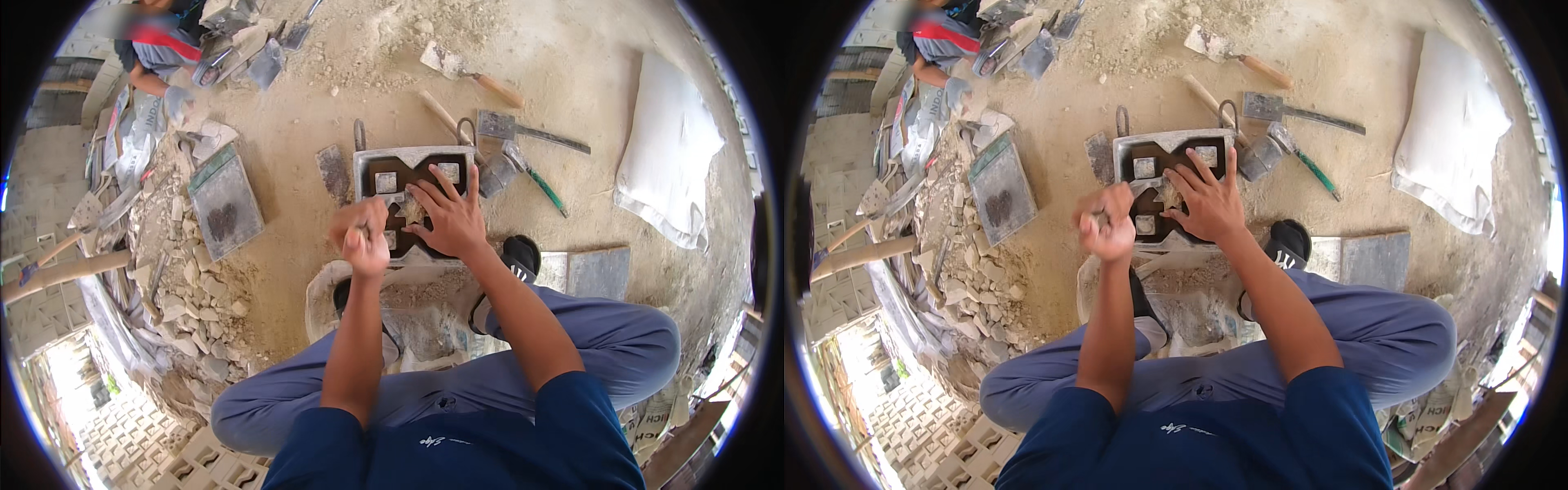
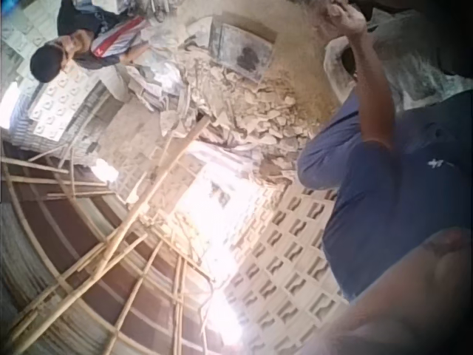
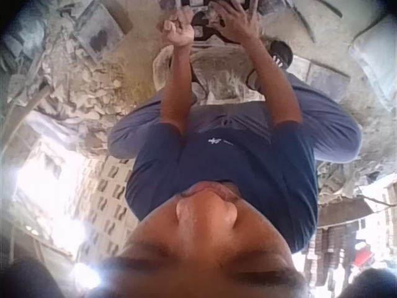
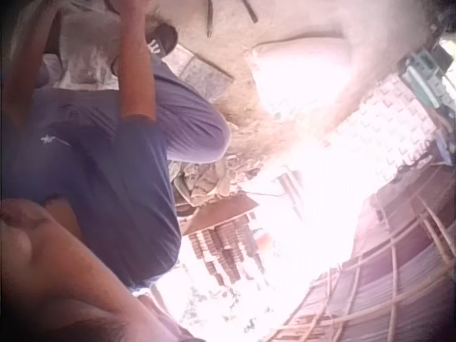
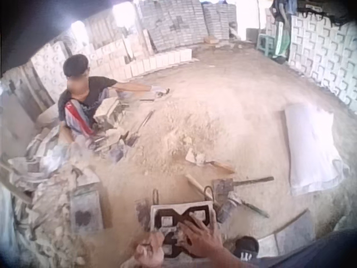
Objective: The person carves out the center of a square stone tile using a small chisel and a wooden mallet, clearing debris from the star-shaped indentation.
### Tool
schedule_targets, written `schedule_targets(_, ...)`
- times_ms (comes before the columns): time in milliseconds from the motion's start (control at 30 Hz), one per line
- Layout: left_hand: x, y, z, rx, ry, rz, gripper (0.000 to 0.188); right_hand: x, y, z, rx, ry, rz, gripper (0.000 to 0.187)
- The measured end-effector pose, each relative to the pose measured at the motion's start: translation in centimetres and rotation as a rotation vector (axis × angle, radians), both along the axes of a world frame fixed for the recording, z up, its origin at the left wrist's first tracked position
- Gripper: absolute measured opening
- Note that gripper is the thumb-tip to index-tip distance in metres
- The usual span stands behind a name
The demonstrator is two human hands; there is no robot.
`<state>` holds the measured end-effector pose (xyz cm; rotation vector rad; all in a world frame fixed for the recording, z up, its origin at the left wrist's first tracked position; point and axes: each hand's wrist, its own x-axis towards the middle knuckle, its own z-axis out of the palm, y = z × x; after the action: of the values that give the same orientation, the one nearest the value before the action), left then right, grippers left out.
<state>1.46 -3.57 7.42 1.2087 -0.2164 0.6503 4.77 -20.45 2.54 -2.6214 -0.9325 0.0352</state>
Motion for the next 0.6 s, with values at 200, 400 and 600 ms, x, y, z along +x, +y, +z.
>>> schedule_targets(200, -0.3, 1.9, -1.6, -0.083, 0.061, -0.089, 0.063, 0.6, 0.4, 0.2, -0.015, -0.059, 0.004, 0.073)
schedule_targets(400, -0.1, 0.6, 0.1, -0.111, 0.107, -0.008, 0.062, -0.5, 0.1, 0.2, -0.011, -0.005, 0.001, 0.073)
schedule_targets(600, 1.2, 0.8, -1.7, -0.099, 0.162, 0.048, 0.062, 0.4, 0.1, 0.1, -0.002, -0.025, -0.004, 0.073)
